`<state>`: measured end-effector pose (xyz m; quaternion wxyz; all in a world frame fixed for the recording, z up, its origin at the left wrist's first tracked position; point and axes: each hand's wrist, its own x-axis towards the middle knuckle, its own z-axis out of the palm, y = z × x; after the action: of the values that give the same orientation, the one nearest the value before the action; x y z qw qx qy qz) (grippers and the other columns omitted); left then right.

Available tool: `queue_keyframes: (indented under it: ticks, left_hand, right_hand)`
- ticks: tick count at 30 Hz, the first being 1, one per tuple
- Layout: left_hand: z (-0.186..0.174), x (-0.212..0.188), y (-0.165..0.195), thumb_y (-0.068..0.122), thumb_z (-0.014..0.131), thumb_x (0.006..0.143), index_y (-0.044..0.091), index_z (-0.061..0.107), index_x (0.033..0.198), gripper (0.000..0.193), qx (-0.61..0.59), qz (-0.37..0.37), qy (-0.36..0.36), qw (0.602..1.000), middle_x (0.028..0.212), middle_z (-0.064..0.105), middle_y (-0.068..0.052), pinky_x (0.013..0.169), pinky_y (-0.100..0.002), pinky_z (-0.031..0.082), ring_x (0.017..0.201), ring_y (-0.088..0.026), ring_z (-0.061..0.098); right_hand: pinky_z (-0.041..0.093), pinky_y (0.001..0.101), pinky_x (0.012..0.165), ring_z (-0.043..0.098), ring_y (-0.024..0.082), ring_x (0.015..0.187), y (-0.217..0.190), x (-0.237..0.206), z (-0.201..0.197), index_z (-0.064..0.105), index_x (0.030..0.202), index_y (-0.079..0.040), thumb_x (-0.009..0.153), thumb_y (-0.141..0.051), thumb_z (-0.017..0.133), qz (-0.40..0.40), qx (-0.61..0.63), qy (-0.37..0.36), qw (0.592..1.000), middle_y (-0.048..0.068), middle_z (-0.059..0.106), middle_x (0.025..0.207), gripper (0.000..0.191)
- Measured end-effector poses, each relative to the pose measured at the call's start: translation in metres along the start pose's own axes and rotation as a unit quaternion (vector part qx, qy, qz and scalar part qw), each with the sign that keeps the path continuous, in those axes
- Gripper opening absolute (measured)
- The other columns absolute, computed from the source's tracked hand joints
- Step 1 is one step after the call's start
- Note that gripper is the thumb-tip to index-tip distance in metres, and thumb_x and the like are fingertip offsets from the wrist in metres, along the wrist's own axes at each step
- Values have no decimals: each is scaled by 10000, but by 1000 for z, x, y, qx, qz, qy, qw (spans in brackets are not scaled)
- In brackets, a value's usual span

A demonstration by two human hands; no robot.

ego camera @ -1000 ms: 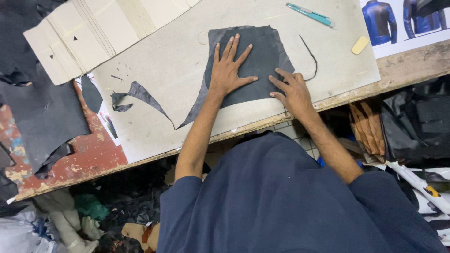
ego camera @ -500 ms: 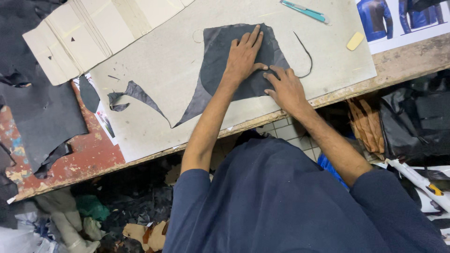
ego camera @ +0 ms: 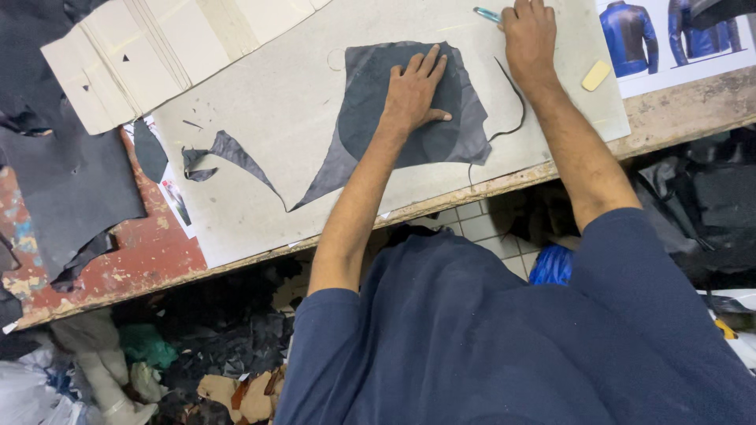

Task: The person uses a utility knife to cut black fabric along the edges of cardboard templates placed on a worktable. The person positions the templates, cuts the fabric, removes the templates, and sets aside the cut pieces.

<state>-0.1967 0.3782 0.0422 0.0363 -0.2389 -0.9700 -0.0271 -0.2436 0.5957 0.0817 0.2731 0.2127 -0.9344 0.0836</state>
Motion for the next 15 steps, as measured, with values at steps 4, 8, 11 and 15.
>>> queue_keyframes:
  ticks: [4, 8, 11, 15]
  left_hand:
    - [2, 0, -2, 706, 866, 583, 171, 416, 1542, 1187, -15, 1, 3, 1000, 1631, 339, -60, 994, -528, 433, 1394, -264, 404]
    - [6, -1, -4, 685, 877, 567, 179, 431, 1528, 1174, -29, -1, 13, 999, 1611, 355, -61, 1002, -534, 428, 1394, -259, 406]
    - [9, 1, -7, 683, 880, 577, 170, 436, 1521, 1163, -48, 1, 2, 999, 1619, 349, -75, 1007, -533, 426, 1390, -253, 411]
    - [12, 2, -10, 675, 880, 573, 173, 436, 1514, 1155, -46, 2, -4, 999, 1607, 355, -72, 996, -545, 425, 1395, -250, 406]
  right_hand:
    - [478, 526, 788, 598, 427, 1000, -5, 0, -5, 608, 1084, 34, 940, -55, 735, 133, 115, -11, 984, 210, 616, 1089, 212]
    - [504, 562, 745, 662, 456, 884, -24, -6, -15, 503, 1211, 62, 948, 17, 603, 147, 228, -100, 957, 201, 665, 934, 284]
    - [520, 563, 608, 682, 459, 702, -48, -13, -9, 587, 1122, 15, 1025, -129, 597, 56, 65, -187, 979, 233, 688, 768, 173]
    - [527, 513, 599, 692, 399, 651, -65, -11, 12, 607, 1021, 6, 1087, -220, 552, 20, 28, -185, 982, 209, 687, 729, 242]
